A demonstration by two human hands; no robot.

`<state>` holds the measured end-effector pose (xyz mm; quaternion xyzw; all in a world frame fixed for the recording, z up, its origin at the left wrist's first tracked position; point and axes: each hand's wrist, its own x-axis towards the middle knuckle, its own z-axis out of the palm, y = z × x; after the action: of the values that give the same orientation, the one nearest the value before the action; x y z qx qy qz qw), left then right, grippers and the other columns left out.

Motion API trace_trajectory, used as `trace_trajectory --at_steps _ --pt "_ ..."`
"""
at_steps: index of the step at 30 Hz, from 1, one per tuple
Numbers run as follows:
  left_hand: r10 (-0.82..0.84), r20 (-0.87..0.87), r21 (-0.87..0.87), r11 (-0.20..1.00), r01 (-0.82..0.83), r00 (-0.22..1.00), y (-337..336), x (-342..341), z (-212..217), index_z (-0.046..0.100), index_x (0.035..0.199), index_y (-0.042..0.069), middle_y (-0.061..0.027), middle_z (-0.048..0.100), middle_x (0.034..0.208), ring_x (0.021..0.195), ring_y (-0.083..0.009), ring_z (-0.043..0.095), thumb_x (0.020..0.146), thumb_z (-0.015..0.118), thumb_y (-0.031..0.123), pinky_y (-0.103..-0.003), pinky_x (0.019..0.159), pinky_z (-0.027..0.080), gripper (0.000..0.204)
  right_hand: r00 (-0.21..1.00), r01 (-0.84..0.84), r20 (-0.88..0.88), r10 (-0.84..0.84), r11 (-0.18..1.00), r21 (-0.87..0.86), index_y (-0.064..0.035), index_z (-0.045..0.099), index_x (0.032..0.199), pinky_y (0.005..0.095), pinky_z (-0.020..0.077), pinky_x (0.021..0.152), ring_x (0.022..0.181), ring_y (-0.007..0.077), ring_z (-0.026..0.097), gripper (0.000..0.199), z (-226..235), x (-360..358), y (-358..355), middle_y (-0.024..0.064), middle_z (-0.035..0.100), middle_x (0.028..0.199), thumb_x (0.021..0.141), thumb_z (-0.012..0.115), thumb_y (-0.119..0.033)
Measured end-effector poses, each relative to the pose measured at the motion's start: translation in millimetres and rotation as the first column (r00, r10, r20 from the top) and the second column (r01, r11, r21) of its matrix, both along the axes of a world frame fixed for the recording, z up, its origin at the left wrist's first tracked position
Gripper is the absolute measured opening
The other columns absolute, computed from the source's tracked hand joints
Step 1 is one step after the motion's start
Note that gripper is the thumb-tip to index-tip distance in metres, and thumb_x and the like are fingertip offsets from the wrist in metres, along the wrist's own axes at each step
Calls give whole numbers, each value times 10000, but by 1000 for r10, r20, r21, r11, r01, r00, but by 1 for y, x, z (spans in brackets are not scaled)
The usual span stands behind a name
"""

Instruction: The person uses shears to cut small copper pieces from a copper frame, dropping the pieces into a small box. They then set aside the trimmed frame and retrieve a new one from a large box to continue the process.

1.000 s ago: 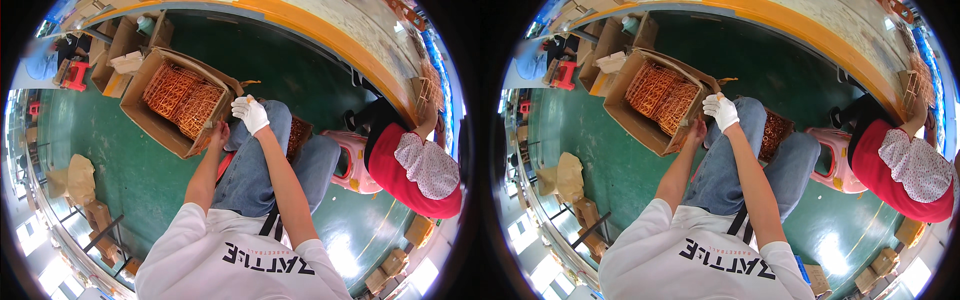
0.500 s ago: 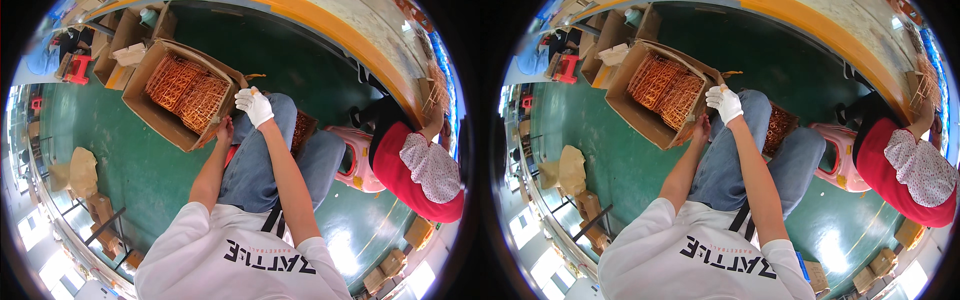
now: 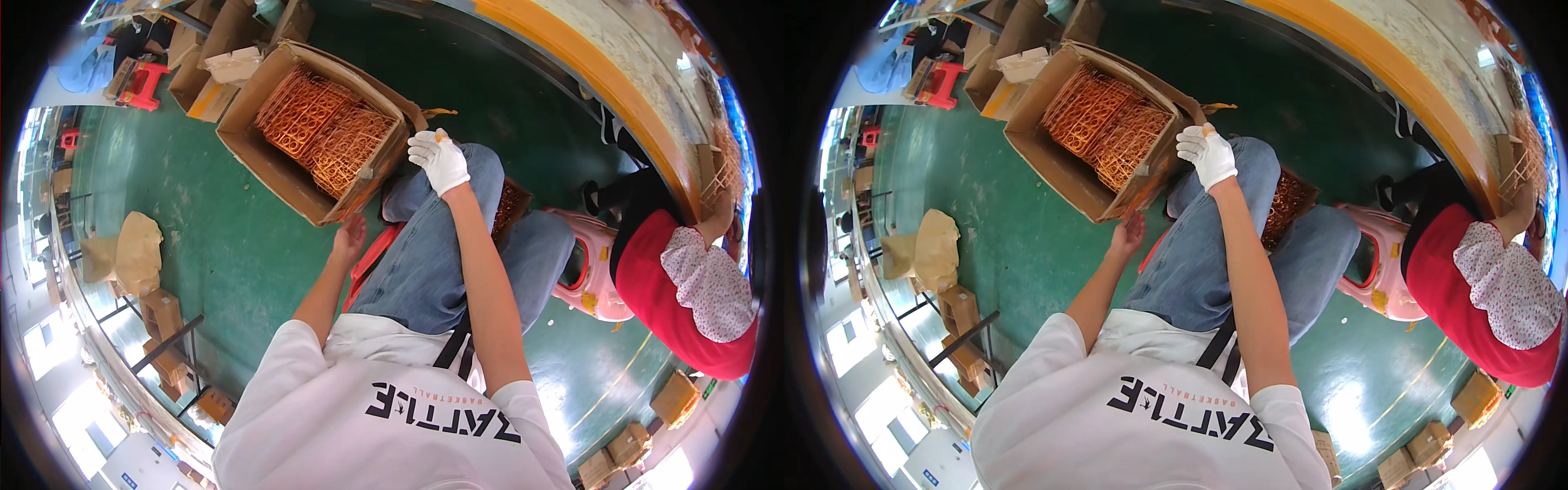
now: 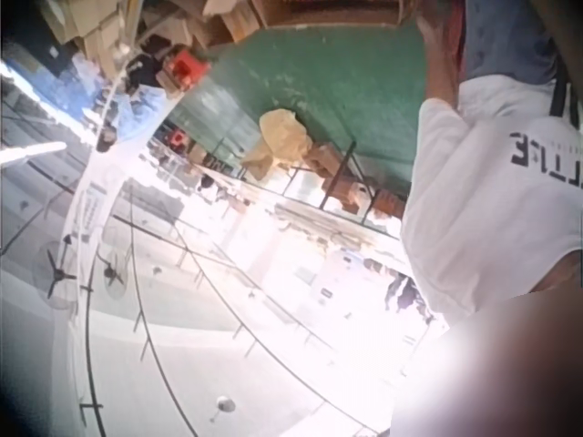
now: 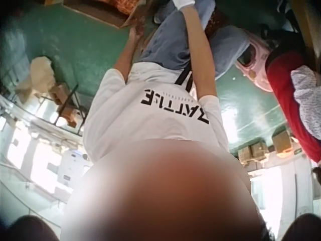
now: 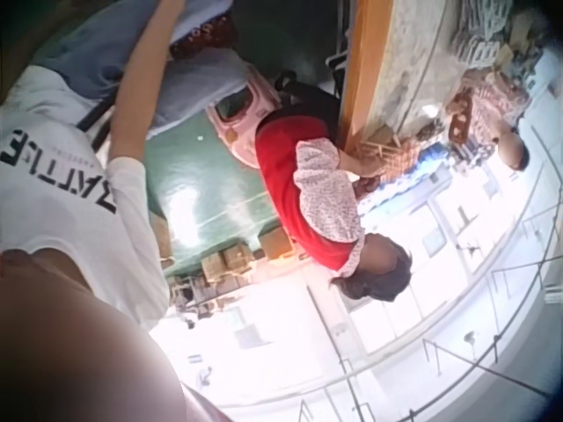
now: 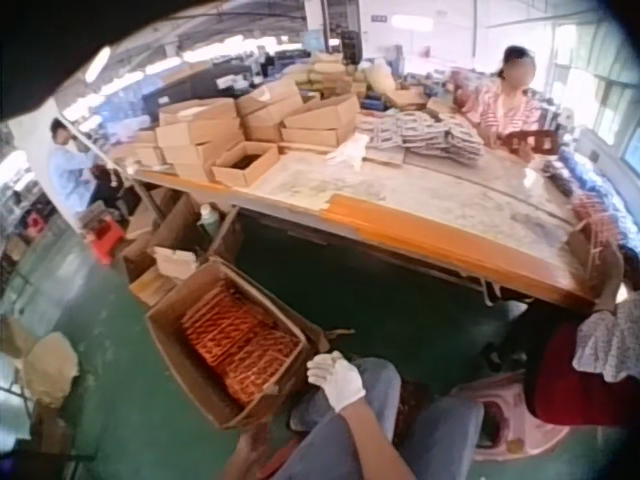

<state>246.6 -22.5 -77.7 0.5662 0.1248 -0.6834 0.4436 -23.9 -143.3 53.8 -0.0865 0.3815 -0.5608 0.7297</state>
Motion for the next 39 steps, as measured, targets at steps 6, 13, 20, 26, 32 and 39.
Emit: trace_trajectory --at_steps 6,13,20,26,32,39 --pt "-264 159 -126 950 285 951 -12 -7 63 547 1150 88 -39 581 1101 1006 -193 553 855 652 313 -317 808 472 385 1000 -6 13 6 1000 -15 35 546 1060 368 497 800 865 262 604 449 -3 -4 2 186 622 1004 971 376 -370" --pt "-272 464 -31 946 322 843 -13 -7 45 567 1087 63 -46 615 1020 866 -168 604 852 634 403 -316 679 508 419 1000 -16 -17 16 1000 -7 39 539 1074 372 494 814 895 271 600 458 2 -3 4 199 614 1033 977 355 -368" --pt "-282 780 -29 875 482 559 3 -10 32 625 973 22 -51 653 818 655 -130 619 951 479 267 -264 533 501 286 1000 -2 19 3 1000 -18 46 554 1037 356 503 779 846 260 609 460 1 -3 3 187 627 985 958 409 -384" --pt "-327 878 67 806 588 349 13 -2 35 635 928 18 -48 640 720 600 -109 600 948 483 245 -257 512 487 274 999 -40 3 40 999 -14 44 522 1098 377 492 835 933 277 594 470 0 -6 1 202 601 1064 978 351 -376" --pt "-234 884 -50 813 581 404 28 -2 20 630 898 16 -47 628 688 579 -103 582 953 478 237 -251 510 479 274 999 -44 -30 45 999 25 41 522 1098 376 492 837 943 279 592 468 1 -2 -1 201 599 1070 981 341 -374" --pt "-243 847 -81 820 566 473 33 -3 -1 614 939 28 -52 619 706 584 -115 580 964 470 267 -258 527 485 280 1000 -19 -4 19 1000 13 39 558 1031 353 505 777 836 257 611 453 1 -3 0 180 631 966 968 384 -374"
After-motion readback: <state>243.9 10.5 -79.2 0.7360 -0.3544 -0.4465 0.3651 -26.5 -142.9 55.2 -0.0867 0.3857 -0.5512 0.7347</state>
